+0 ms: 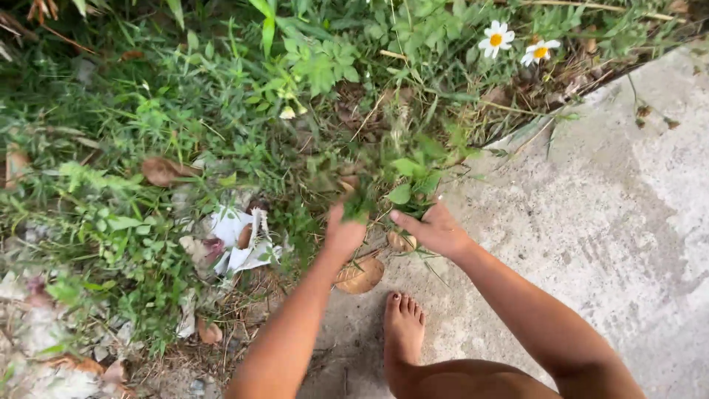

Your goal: Picking weeds and small plants by hand from the edge of a paved path.

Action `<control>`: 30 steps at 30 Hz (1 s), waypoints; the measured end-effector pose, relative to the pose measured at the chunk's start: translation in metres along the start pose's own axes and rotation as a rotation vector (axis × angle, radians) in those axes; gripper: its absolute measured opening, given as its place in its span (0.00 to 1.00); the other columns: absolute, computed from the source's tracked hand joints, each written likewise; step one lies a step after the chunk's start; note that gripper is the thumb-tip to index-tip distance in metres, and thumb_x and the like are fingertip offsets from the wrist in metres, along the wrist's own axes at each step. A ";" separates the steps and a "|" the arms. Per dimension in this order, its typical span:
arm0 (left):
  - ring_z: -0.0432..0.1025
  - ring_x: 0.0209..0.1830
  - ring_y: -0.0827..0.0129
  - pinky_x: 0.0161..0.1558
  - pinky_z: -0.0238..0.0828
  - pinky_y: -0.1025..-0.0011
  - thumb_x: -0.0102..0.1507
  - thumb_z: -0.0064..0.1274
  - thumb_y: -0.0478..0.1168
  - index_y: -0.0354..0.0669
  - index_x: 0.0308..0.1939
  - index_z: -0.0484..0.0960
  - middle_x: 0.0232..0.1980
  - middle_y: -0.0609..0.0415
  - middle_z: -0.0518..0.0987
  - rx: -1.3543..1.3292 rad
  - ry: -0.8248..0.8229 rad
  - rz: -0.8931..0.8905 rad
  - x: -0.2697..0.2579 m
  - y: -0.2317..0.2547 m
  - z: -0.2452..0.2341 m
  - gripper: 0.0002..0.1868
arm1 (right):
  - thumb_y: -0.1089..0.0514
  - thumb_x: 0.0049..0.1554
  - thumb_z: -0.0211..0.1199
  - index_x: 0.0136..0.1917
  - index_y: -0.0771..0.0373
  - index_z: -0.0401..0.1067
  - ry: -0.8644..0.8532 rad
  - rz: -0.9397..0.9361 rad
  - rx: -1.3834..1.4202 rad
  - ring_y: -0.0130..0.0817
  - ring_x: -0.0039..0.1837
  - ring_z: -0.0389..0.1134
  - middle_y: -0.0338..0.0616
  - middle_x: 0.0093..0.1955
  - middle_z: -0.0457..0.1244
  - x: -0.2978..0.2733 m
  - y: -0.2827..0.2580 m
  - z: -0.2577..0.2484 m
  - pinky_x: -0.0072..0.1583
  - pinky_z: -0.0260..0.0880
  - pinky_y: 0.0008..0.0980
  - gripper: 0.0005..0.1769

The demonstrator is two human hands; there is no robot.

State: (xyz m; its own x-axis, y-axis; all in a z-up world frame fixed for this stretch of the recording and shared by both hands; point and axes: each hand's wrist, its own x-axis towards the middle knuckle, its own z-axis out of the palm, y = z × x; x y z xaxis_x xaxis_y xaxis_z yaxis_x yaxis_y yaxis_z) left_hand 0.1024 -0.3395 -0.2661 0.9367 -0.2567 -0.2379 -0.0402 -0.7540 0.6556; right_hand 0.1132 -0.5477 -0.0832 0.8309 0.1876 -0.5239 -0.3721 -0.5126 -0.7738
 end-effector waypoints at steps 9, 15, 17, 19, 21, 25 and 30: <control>0.59 0.28 0.67 0.30 0.53 0.67 0.75 0.32 0.64 0.46 0.42 0.80 0.34 0.55 0.74 -0.755 0.561 -1.043 -0.157 -0.007 -0.288 0.30 | 0.45 0.60 0.64 0.56 0.66 0.77 0.045 0.007 -0.001 0.33 0.49 0.70 0.44 0.49 0.73 0.036 -0.013 0.027 0.54 0.71 0.37 0.23; 0.61 0.29 0.74 0.28 0.49 0.76 0.71 0.46 0.54 0.53 0.35 0.73 0.30 0.63 0.65 -1.349 0.756 -0.719 -0.191 -0.051 -0.229 0.15 | 0.51 0.58 0.66 0.58 0.65 0.75 0.025 -0.260 -0.225 0.43 0.53 0.73 0.52 0.54 0.71 0.086 -0.034 0.052 0.59 0.72 0.39 0.20; 0.58 0.25 0.75 0.25 0.50 0.77 0.72 0.49 0.55 0.50 0.26 0.65 0.27 0.61 0.65 -1.616 0.730 -0.572 -0.193 -0.025 -0.236 0.23 | 0.56 0.57 0.65 0.56 0.62 0.74 -0.177 -0.563 -0.215 0.46 0.64 0.71 0.49 0.61 0.69 0.105 -0.017 0.072 0.66 0.72 0.39 0.15; 0.58 0.25 0.74 0.24 0.49 0.75 0.71 0.49 0.53 0.50 0.26 0.65 0.26 0.61 0.65 -1.475 0.705 -0.552 -0.177 0.008 -0.242 0.22 | 0.56 0.54 0.63 0.54 0.61 0.74 -0.314 -0.645 -0.324 0.43 0.67 0.70 0.46 0.69 0.65 0.109 -0.022 0.105 0.67 0.72 0.35 0.15; 0.59 0.24 0.73 0.24 0.49 0.74 0.70 0.49 0.52 0.49 0.26 0.65 0.25 0.60 0.64 -1.326 0.670 -0.519 -0.161 0.032 -0.244 0.21 | 0.56 0.52 0.62 0.52 0.61 0.73 -0.433 -0.735 -0.427 0.39 0.70 0.69 0.44 0.76 0.60 0.111 -0.036 0.139 0.68 0.72 0.32 0.15; 0.54 0.21 0.74 0.22 0.47 0.75 0.75 0.44 0.54 0.50 0.26 0.63 0.24 0.60 0.64 -1.291 0.489 -0.395 -0.136 0.035 -0.218 0.25 | 0.50 0.53 0.62 0.55 0.56 0.75 -0.385 -1.304 -0.393 0.53 0.74 0.64 0.48 0.72 0.61 0.113 -0.039 0.191 0.73 0.63 0.52 0.17; 0.76 0.40 0.66 0.38 0.73 0.70 0.71 0.42 0.53 0.44 0.37 0.75 0.41 0.53 0.78 -1.512 0.540 -0.539 -0.131 0.019 -0.243 0.18 | 0.45 0.67 0.52 0.54 0.56 0.80 -0.542 -0.349 -0.507 0.44 0.51 0.79 0.50 0.51 0.75 0.110 0.019 0.183 0.57 0.80 0.44 0.20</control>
State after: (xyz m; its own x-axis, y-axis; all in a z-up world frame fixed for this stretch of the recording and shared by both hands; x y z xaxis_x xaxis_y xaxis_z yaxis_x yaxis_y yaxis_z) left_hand 0.0631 -0.1730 -0.0480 0.7480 0.2794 -0.6020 0.3444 0.6119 0.7120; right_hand 0.1217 -0.3837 -0.2206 0.5006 0.7186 -0.4826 0.2112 -0.6421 -0.7369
